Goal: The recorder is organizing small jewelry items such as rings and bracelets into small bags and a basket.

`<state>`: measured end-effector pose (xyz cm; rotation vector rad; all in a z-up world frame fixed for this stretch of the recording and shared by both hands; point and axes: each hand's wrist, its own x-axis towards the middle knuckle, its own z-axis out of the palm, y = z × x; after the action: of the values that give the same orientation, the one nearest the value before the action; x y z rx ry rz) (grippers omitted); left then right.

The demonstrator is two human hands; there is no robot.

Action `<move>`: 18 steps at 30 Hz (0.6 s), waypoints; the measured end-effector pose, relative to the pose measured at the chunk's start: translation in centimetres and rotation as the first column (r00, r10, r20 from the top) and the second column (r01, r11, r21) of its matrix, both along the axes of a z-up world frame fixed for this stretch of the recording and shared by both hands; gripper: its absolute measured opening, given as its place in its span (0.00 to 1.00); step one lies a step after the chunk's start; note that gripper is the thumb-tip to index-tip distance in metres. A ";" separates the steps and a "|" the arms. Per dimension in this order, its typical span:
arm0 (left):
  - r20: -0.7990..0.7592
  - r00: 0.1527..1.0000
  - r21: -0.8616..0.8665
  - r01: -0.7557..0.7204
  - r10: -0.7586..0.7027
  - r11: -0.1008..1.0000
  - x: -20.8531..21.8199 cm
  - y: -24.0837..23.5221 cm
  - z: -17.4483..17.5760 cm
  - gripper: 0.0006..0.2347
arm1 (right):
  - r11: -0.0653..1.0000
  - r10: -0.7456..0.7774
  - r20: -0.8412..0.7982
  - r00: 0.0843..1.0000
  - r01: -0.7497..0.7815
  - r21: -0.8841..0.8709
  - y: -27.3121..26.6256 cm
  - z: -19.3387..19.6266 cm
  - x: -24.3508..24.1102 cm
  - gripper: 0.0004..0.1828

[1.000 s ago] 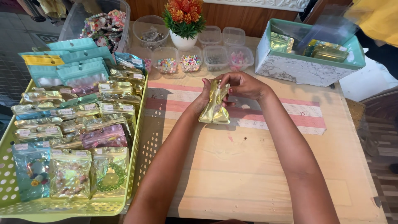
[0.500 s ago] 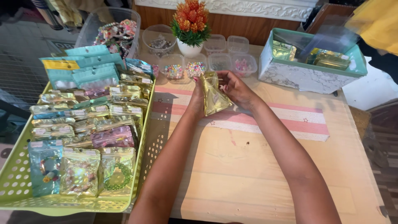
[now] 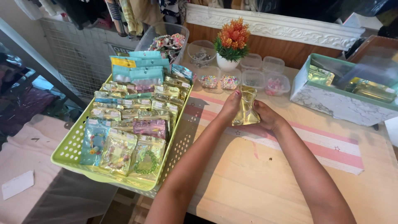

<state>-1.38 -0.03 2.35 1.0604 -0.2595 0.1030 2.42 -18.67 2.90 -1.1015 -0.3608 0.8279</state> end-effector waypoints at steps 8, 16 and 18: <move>0.084 0.994 0.076 0.065 -0.072 0.995 -0.6 0.1 1.5 0.32 | 0.996 -0.048 0.089 0.995 0.041 0.079 -0.2 -0.9 0.8 0.19; 0.291 0.944 0.129 -0.202 0.158 0.971 2.6 2.6 7.3 0.26 | 0.993 -0.105 0.139 0.985 0.096 0.064 0.7 1.3 -0.1 0.24; 0.309 0.846 0.106 -0.484 0.434 0.869 6.1 4.1 9.0 0.18 | 0.996 -0.045 0.185 0.982 0.030 0.080 0.8 0.5 0.3 0.25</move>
<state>4.71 4.09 11.39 1.2754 -0.2636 0.6808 2.69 -17.82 3.37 -1.1130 -0.5230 0.6736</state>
